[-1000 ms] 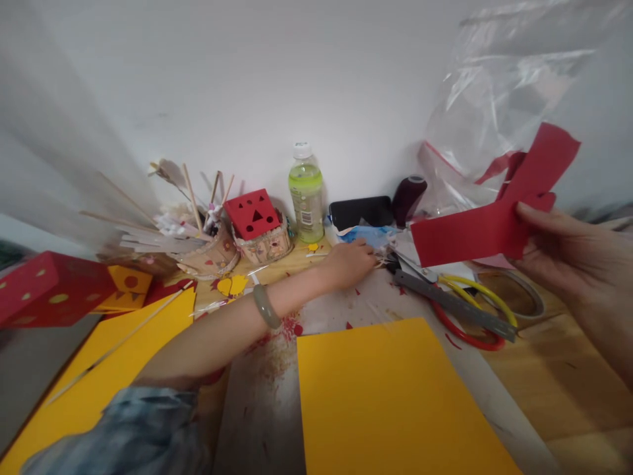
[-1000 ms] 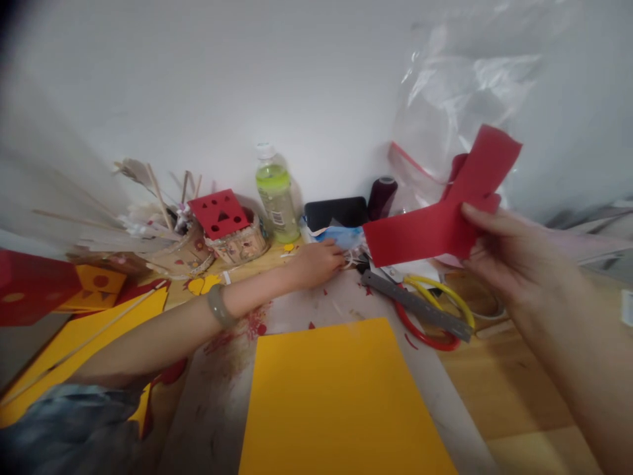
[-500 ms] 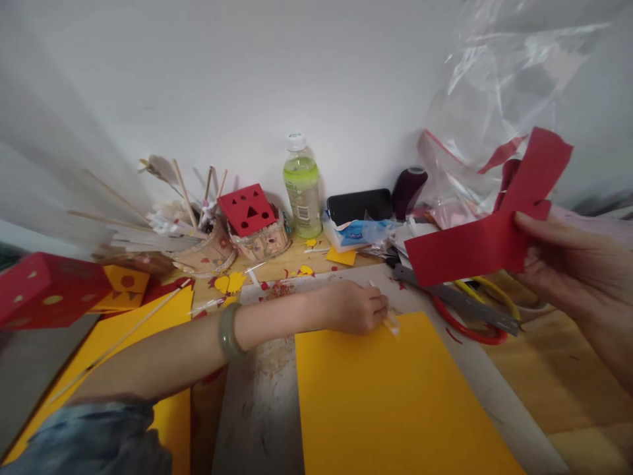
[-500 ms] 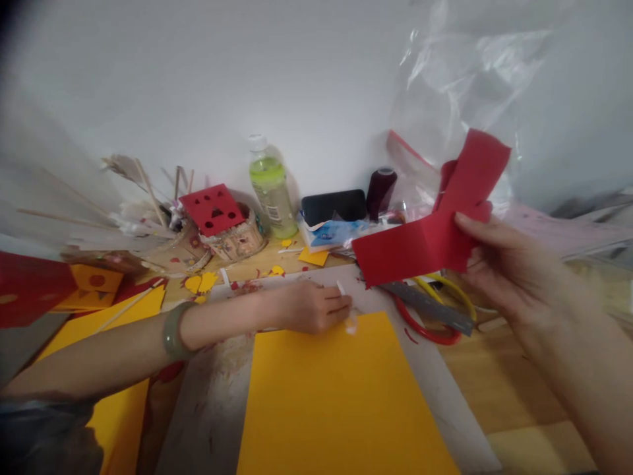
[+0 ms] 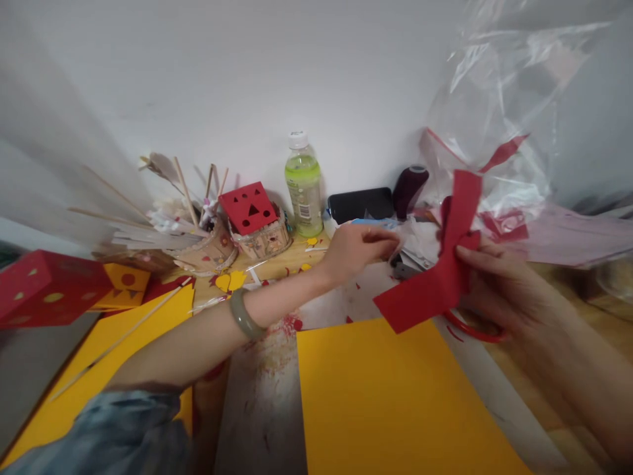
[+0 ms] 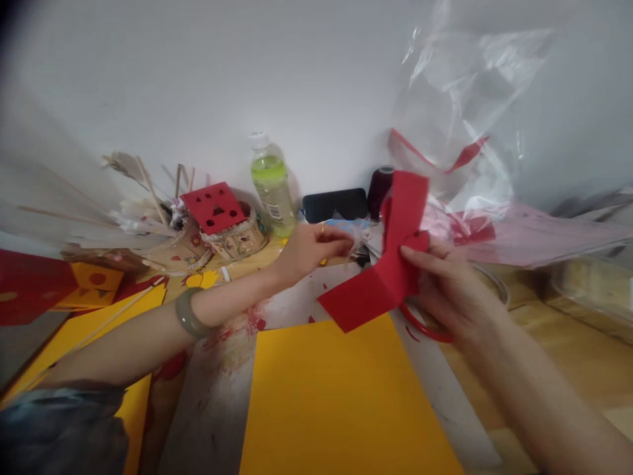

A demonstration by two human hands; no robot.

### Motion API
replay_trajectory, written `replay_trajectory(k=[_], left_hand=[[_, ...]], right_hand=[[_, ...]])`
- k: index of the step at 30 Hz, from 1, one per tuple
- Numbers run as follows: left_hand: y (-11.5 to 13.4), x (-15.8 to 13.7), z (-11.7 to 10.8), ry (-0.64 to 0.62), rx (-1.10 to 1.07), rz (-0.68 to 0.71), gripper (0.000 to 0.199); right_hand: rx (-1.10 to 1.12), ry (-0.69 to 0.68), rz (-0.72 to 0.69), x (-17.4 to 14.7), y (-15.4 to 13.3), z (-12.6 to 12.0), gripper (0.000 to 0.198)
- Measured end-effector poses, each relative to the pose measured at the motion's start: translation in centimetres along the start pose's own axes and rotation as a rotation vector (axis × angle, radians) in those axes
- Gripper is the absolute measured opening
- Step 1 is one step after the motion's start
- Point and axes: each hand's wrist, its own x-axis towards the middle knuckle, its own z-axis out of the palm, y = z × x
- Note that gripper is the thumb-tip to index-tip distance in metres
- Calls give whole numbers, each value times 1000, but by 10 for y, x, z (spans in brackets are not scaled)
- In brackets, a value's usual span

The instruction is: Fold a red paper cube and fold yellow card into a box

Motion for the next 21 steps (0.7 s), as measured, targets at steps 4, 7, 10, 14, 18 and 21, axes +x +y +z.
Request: replay_trajectory(k=[4, 7, 10, 14, 18, 21], left_hand=[[25, 32, -13, 26, -397, -47, 17], [34, 51, -16, 45, -300, 21, 16], [44, 58, -22, -19, -232, 36, 16], [53, 57, -42, -67, -339, -26, 21], [29, 54, -48, 61, 92, -85, 29], [-4, 49, -31, -44, 311, -119, 46]], right_hand=[[-27, -47, -8, 7, -3, 20, 35], [-84, -61, -131, 14, -18, 28, 35], [-161, -37, -203, 15, -37, 30, 29], [-247, 120, -224, 17, -66, 15, 22], [-250, 297, -320, 25, -92, -21, 25], [-263, 253, -369, 32, -97, -42, 23]])
